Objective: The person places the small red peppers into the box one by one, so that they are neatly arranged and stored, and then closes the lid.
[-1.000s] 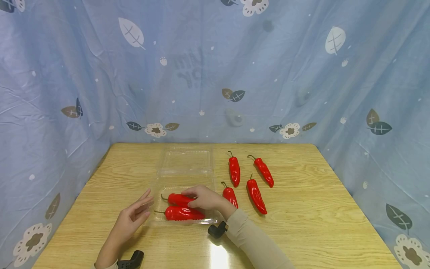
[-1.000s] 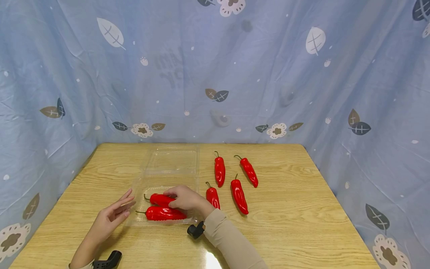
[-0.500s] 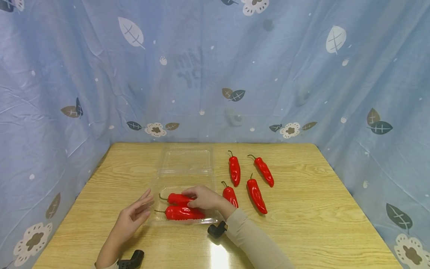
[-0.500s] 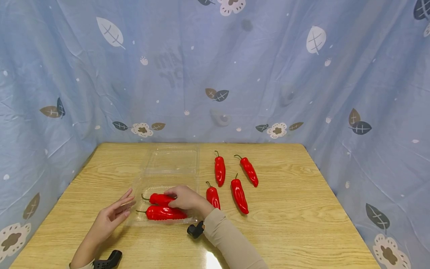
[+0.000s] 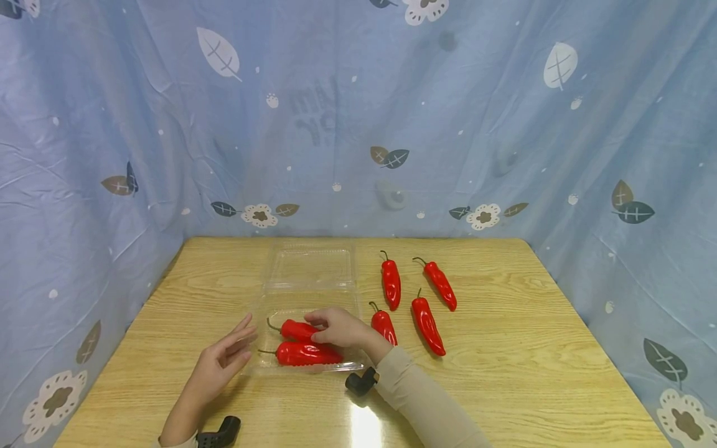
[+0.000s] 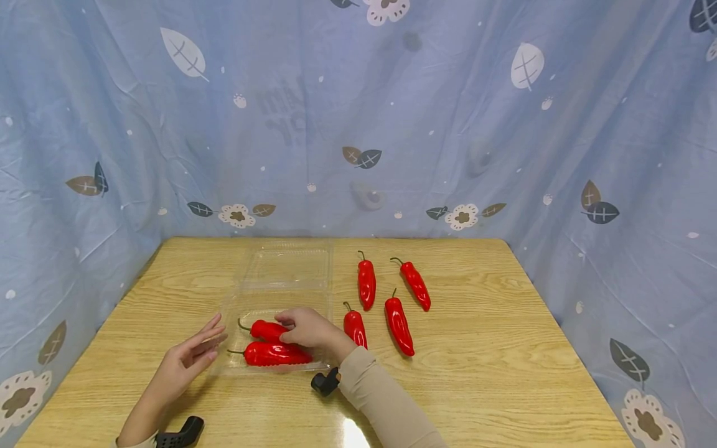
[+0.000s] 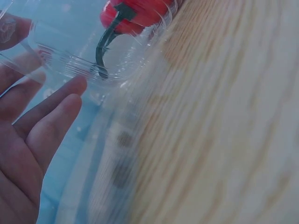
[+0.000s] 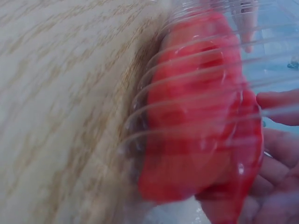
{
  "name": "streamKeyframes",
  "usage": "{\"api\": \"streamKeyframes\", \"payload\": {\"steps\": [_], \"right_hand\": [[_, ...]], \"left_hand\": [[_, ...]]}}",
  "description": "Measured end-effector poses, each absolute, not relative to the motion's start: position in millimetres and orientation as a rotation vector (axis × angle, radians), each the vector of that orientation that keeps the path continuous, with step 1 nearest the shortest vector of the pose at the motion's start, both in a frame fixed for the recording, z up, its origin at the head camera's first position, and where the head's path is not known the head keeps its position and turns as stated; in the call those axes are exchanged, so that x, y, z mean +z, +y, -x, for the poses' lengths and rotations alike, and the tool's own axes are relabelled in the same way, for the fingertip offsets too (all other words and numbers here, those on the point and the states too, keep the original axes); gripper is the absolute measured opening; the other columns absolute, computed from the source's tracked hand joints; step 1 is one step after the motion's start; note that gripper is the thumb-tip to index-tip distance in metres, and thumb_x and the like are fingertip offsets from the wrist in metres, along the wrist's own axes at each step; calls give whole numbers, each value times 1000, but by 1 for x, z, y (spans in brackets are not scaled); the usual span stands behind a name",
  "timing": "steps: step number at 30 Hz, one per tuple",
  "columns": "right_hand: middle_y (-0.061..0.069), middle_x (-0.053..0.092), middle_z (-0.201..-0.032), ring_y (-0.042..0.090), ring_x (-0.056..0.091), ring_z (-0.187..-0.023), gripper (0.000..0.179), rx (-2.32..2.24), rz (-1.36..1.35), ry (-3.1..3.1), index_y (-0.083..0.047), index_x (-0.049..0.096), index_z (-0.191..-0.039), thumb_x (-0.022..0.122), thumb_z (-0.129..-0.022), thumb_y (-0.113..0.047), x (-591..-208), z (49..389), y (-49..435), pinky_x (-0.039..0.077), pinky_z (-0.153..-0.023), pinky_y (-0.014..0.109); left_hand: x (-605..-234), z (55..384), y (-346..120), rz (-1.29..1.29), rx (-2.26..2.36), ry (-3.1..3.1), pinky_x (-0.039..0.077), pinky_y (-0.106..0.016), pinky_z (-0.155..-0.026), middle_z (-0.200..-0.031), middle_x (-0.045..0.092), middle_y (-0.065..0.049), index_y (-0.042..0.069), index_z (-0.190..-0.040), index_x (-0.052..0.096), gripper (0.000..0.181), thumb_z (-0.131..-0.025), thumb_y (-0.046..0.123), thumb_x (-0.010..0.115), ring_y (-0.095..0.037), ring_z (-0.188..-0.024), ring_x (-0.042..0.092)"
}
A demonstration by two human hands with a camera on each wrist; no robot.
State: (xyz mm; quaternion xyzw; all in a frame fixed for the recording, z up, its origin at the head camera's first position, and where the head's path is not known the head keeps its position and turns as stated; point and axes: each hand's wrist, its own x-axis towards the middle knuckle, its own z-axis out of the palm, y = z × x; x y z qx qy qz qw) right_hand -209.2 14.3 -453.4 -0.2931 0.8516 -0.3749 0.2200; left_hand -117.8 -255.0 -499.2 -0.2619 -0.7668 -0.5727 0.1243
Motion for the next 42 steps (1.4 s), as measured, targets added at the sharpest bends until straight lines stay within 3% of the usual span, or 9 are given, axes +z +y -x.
{"api": "streamKeyframes", "payload": {"steps": [14,28,35,42], "right_hand": [[10,56,-136,30,50,-127,49,-1253,821,2308,-4,50,-137,61,-90,-15,-455,209,16,44,-107,38],[13,48,-143,23,45,-132,47,-1704,860,2062,-8,48,-139,59,-94,-17,-453,207,27,38,-111,29],[24,48,-139,39,43,-130,46,-1923,956,1966,8,45,-136,56,-91,6,-442,206,33,36,-111,46],[32,46,-137,44,43,-128,46,-1960,954,2007,15,43,-133,56,-89,10,-419,194,47,35,-109,52]], "left_hand": [[-500,118,-255,757,-1659,-2236,46,-12,-96,-153,32,-13,-19,-127,46,41,-87,-17,53,-3,-121,53],[-500,118,-255,769,-1670,-2231,47,-13,-95,-154,31,-11,-20,-127,45,41,-87,-17,53,-3,-122,52],[-501,118,-256,735,-1657,-2281,46,-13,-96,-152,29,-22,-19,-127,45,41,-88,-14,54,-2,-121,52],[-501,118,-257,694,-1655,-2329,47,-14,-95,-148,27,-31,-17,-129,45,42,-89,-11,55,-2,-121,52]]}}
